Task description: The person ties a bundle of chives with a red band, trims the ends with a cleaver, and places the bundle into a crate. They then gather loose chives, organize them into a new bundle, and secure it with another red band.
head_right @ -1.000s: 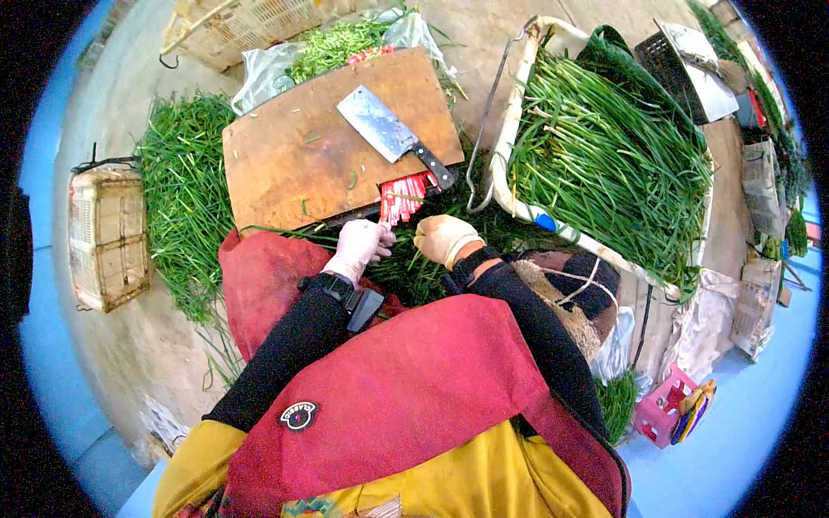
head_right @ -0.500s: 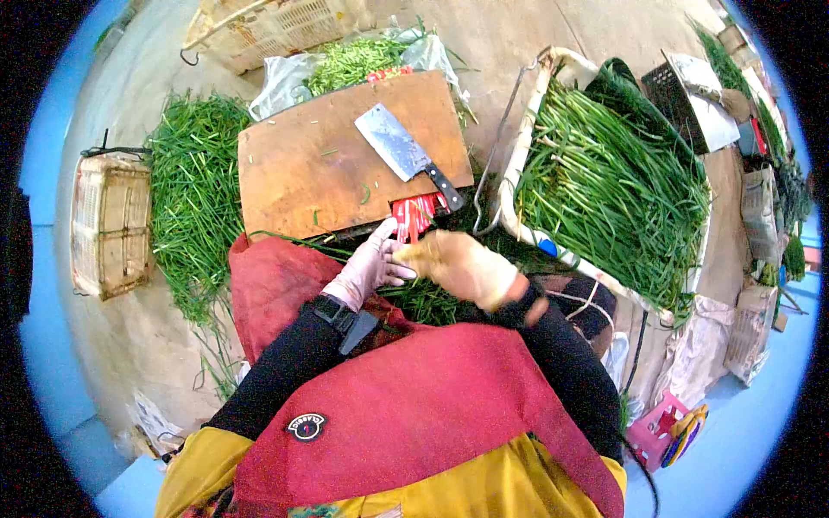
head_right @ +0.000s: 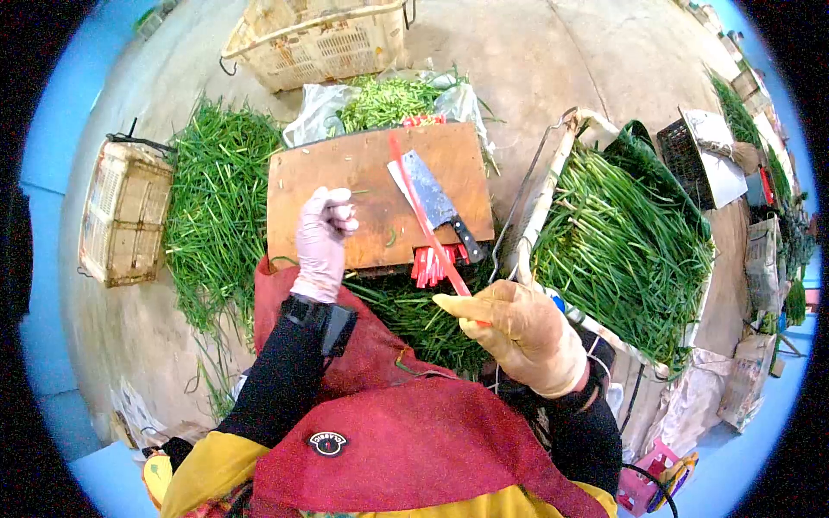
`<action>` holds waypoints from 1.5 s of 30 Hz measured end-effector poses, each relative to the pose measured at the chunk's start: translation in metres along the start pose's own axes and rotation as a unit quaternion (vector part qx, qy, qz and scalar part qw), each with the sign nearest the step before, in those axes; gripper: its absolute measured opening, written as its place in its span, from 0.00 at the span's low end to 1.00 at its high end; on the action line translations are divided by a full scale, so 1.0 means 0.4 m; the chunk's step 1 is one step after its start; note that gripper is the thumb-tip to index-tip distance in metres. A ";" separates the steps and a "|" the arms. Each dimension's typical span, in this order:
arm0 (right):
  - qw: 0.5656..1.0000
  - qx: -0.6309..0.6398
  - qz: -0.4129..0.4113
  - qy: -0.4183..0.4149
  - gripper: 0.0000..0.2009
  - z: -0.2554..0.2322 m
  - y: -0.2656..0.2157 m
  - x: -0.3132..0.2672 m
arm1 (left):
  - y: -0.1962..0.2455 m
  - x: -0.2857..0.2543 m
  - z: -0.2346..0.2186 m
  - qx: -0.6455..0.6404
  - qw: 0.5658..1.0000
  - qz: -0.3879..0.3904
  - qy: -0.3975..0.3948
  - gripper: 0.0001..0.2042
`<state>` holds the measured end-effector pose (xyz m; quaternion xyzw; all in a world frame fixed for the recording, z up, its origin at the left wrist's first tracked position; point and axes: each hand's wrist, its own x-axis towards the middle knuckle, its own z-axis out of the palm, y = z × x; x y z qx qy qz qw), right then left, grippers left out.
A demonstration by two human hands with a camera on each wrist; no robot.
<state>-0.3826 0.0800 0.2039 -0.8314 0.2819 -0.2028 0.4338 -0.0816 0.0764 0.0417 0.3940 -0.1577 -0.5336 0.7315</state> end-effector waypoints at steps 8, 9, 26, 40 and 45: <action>0.999 0.029 -0.013 -0.024 0.14 0.089 0.061 0.036 | -0.008 0.110 0.052 0.055 0.985 -0.163 -0.029 0.38; 0.999 0.029 -0.009 -0.036 0.14 0.096 0.070 0.037 | -0.010 0.129 0.043 0.025 0.989 -0.146 -0.026 0.34; 0.982 -0.177 0.056 -0.045 0.10 0.327 0.377 0.169 | 0.098 0.298 -0.328 0.591 0.756 -0.226 -0.165 0.27; 0.963 -0.225 0.132 0.063 0.32 -0.129 0.454 -0.039 | -0.016 0.208 0.035 0.491 0.849 -0.130 -0.145 0.16; 0.873 -0.367 0.320 0.015 0.53 -0.343 0.588 -0.099 | -0.198 0.054 0.312 0.381 0.829 -0.254 -0.321 0.17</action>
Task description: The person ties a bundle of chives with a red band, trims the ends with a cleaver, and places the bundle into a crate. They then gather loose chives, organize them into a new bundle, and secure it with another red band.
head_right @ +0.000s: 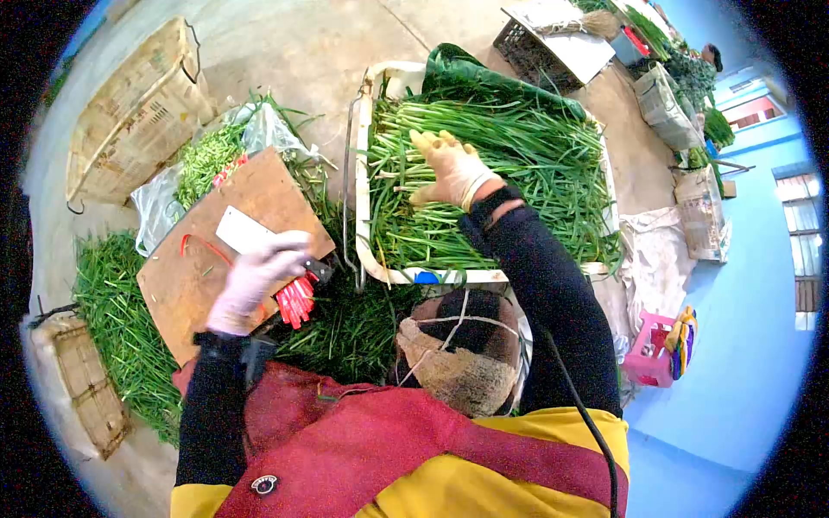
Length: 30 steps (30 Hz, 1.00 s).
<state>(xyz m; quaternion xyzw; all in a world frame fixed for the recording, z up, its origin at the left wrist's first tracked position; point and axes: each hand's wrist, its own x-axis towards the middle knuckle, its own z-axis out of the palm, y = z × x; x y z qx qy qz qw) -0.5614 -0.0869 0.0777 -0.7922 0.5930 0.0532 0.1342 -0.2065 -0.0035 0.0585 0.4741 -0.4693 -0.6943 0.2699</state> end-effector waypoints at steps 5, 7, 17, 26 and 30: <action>0.996 -0.023 0.013 -0.088 0.57 0.025 0.012 0.034 | -0.091 0.127 0.240 0.013 0.986 0.018 -0.167 0.17; 0.996 -0.019 -0.005 -0.084 0.56 0.017 0.011 -0.002 | -0.083 0.153 0.273 -0.039 0.982 -0.051 -0.177 0.19; 0.992 -0.097 -0.034 -0.079 0.53 0.080 0.024 -0.118 | -0.085 0.223 0.305 -0.168 0.972 -0.139 -0.093 0.22; 0.988 -0.131 -0.013 -0.086 0.48 0.098 0.003 -0.028 | -0.085 0.220 0.303 -0.167 0.973 -0.131 -0.092 0.19; 0.990 -0.118 -0.025 -0.073 0.41 0.099 0.011 -0.008 | -0.093 0.220 0.301 -0.170 0.971 -0.138 -0.095 0.18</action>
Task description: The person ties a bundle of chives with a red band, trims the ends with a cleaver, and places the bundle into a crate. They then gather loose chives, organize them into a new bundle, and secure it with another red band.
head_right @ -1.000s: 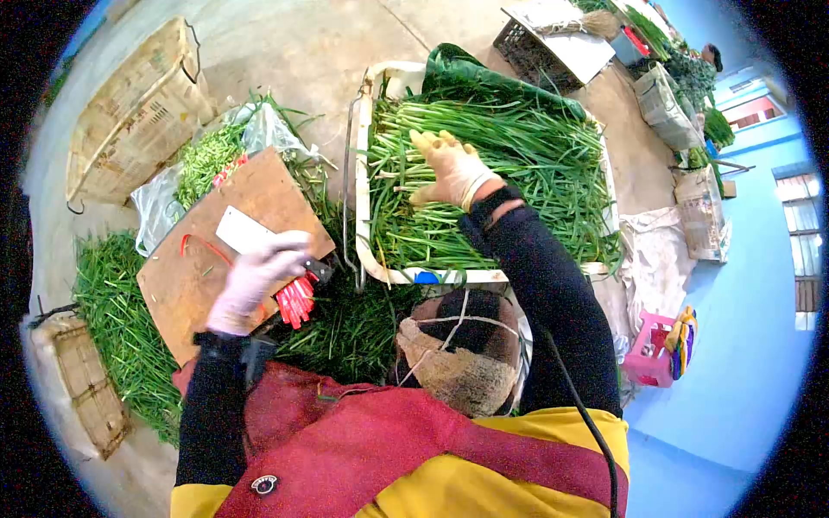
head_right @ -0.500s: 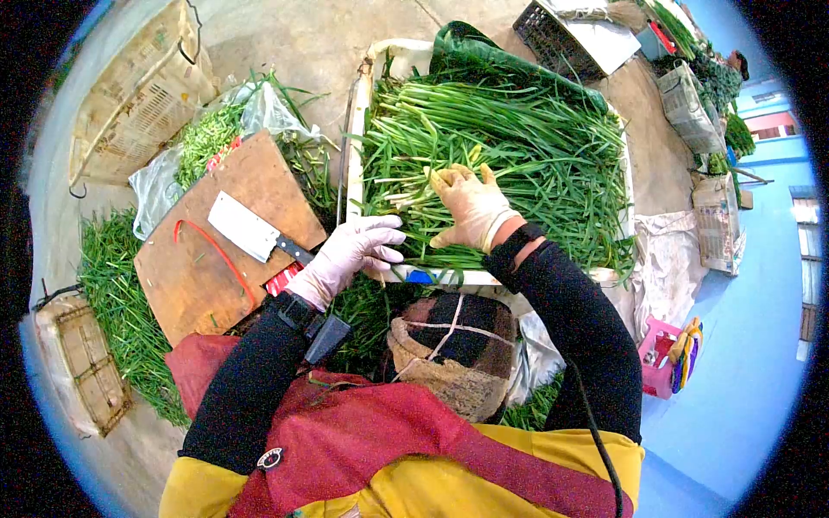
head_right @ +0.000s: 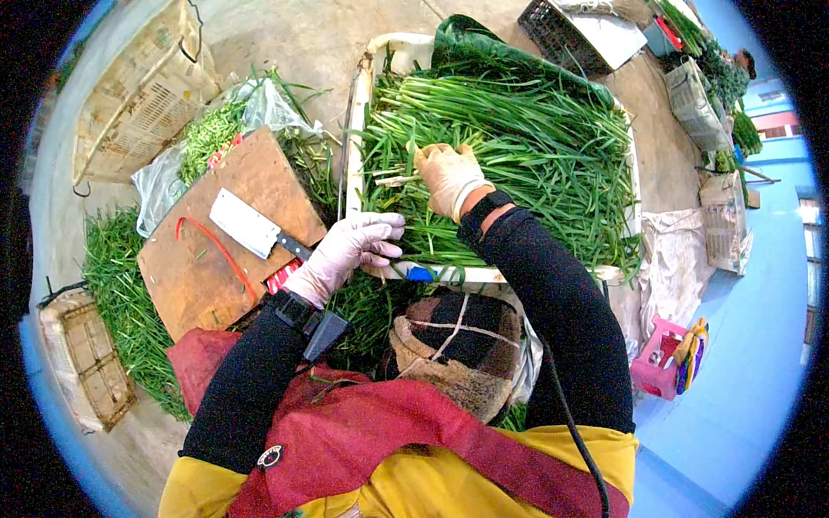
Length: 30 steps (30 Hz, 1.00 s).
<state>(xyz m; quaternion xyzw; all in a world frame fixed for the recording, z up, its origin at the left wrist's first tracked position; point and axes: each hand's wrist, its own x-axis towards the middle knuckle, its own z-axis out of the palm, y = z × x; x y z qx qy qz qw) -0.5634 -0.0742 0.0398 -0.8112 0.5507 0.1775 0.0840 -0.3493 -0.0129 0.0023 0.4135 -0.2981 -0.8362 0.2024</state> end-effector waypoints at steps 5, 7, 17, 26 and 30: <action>0.998 -0.044 0.007 -0.046 0.29 -0.012 -0.013 0.001 | 0.002 -0.003 -0.001 -0.001 1.000 -0.004 0.003 0.17; 1.000 -0.021 0.016 -0.008 0.20 -0.012 -0.021 -0.022 | -0.004 0.003 -0.006 -0.003 1.000 0.001 -0.001 0.17; 0.893 0.395 -0.055 0.209 0.21 -0.099 0.175 -0.188 | 0.031 -0.025 0.018 0.159 0.985 -0.053 -0.038 0.14; 0.910 0.361 -0.098 0.178 0.25 -0.065 0.141 -0.205 | 0.039 0.011 0.179 0.664 0.742 0.070 0.065 0.22; 0.915 0.345 -0.077 0.195 0.23 -0.059 0.143 -0.217 | -0.001 0.087 0.171 0.701 0.707 0.076 0.060 0.23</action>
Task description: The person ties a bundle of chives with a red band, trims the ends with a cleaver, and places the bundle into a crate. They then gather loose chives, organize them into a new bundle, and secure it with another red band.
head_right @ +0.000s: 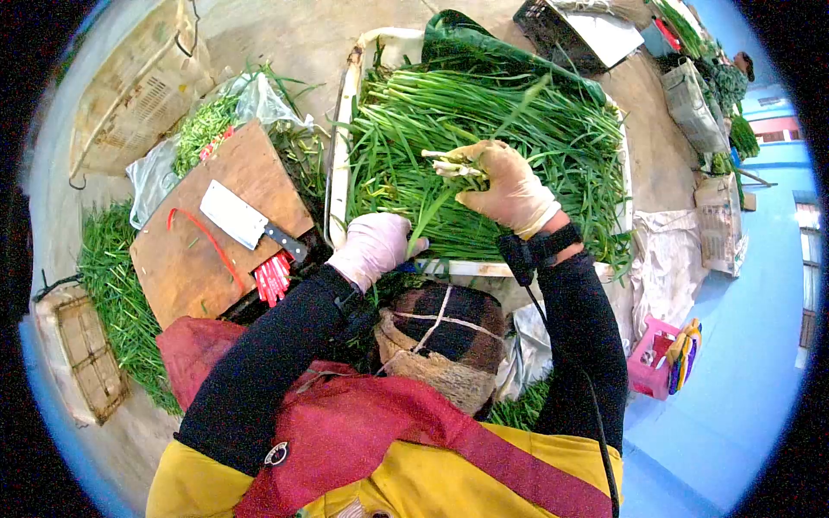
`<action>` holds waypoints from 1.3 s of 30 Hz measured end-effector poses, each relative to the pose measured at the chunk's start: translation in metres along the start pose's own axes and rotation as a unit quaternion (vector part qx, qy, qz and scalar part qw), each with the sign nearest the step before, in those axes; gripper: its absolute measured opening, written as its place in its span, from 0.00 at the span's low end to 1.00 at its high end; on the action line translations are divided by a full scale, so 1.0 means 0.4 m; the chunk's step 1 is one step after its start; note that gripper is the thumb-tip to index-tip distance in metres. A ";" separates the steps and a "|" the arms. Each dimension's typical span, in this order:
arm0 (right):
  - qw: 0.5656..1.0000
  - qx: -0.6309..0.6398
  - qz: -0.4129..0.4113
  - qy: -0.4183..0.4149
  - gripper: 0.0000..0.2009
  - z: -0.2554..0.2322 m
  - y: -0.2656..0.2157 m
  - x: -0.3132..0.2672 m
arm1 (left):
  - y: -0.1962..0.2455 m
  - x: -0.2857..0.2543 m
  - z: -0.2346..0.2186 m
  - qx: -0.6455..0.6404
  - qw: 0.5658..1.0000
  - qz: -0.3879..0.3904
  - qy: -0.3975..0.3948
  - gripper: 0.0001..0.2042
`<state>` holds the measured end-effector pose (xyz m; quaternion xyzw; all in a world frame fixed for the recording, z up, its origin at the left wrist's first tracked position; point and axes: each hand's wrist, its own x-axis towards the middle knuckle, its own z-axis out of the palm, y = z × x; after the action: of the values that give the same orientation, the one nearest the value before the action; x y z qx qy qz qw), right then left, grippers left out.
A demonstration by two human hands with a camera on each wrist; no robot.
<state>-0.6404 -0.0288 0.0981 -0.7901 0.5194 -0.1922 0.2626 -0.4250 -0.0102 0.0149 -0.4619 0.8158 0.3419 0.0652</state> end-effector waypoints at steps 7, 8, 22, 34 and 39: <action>1.000 -0.001 -0.015 -0.022 0.23 0.012 -0.012 -0.001 | -0.044 -0.022 0.031 -0.045 0.978 0.043 0.198 0.11; 0.998 0.054 -0.005 0.007 0.22 0.019 -0.005 -0.005 | -0.055 -0.030 0.032 -0.063 0.966 0.062 0.245 0.09; 0.957 -0.125 0.046 -0.257 0.31 0.177 -0.064 0.111 | -0.087 -0.020 0.094 -0.650 0.731 -0.021 0.207 0.06; 0.988 -0.099 0.003 -0.115 0.14 0.161 -0.055 0.030 | -0.081 -0.084 0.029 -0.670 0.698 0.049 0.247 0.13; 0.989 0.143 -0.020 0.038 0.15 0.071 -0.062 -0.010 | -0.110 -0.122 -0.012 -0.647 0.728 -0.024 0.224 0.13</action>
<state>-0.6076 -0.0109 0.0908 -0.7466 0.4809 -0.2996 0.3487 -0.3612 0.0066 0.0171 -0.4745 0.3765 0.6722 -0.4257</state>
